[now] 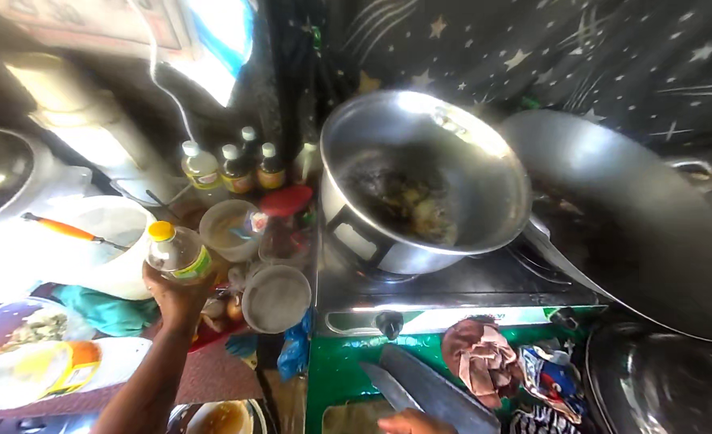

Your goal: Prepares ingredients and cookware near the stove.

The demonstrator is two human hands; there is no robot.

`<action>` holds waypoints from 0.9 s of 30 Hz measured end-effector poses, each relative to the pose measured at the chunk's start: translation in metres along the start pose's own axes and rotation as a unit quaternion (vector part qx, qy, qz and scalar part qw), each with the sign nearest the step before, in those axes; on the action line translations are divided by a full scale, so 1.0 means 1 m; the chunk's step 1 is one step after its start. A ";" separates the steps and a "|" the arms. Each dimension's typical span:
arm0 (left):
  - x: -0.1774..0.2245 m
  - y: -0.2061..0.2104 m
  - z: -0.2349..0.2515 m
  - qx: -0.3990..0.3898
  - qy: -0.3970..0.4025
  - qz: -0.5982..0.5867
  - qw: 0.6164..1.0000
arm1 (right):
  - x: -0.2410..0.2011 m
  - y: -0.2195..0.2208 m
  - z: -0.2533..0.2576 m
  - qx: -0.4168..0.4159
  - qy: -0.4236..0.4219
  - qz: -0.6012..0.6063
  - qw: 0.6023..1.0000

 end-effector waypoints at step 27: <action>0.259 -0.025 -0.099 -0.459 -0.027 -0.403 0.791 | -0.014 0.007 -0.045 0.043 0.033 -0.029 0.998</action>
Point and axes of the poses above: each hand's wrist, its own z-axis towards the middle knuckle, its own y-axis out of the palm, x = y × z, the point moved 3 cm from there along z, towards the middle knuckle, and after that the axes turned 11 degrees about z, right-handed, at the moved point
